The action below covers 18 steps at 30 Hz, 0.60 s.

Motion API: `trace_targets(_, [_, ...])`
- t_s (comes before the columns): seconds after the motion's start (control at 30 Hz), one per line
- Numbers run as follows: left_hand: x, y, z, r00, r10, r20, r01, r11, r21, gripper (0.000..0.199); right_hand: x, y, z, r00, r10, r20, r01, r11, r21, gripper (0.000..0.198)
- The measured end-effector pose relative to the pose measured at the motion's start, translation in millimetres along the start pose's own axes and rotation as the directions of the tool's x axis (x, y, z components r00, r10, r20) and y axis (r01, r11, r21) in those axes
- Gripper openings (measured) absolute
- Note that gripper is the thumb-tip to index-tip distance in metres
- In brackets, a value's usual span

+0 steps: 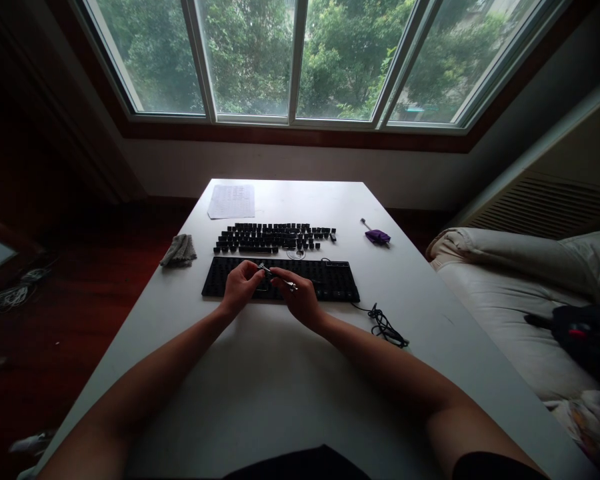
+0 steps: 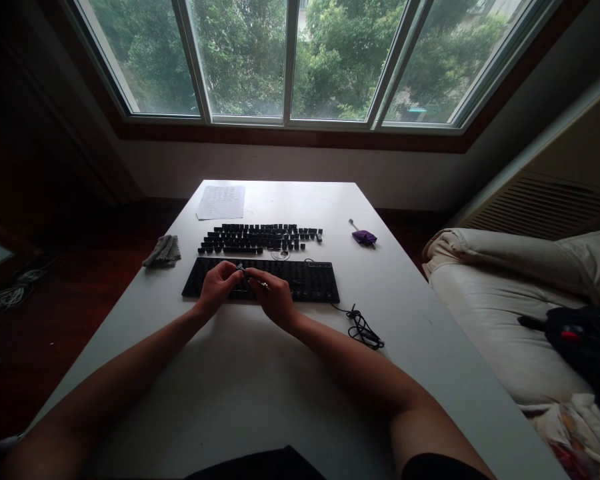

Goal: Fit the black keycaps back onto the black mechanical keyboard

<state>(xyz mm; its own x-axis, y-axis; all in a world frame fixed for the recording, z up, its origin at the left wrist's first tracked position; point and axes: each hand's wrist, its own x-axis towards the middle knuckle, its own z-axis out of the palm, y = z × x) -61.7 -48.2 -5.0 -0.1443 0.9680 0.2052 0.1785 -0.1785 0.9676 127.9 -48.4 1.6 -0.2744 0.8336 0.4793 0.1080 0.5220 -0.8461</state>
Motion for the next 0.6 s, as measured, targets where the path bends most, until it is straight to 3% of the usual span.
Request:
trace_targets(0.1, [0.7,2.2,0.5,1.0,0.009,0.003,-0.009,1.0,-0.023,0.024,-0.5,2.1,0.8,1.0,-0.005,0.006,0.005,1.0,0.007,0.032])
trace_targets(0.43, [9.9,-1.6,-3.4,0.994,-0.093,0.063,0.109,0.939,-0.325,0.031,2.5,0.5,-1.3,0.991,-0.127,0.043,0.129,0.991,-0.03,0.031])
trace_targets(0.6, [10.1,-1.9,-1.6,0.987,-0.128,0.093,0.154,0.905,-0.396,0.036,2.9,0.3,-2.1,0.999,-0.03,0.017,0.029,0.997,0.072,0.032])
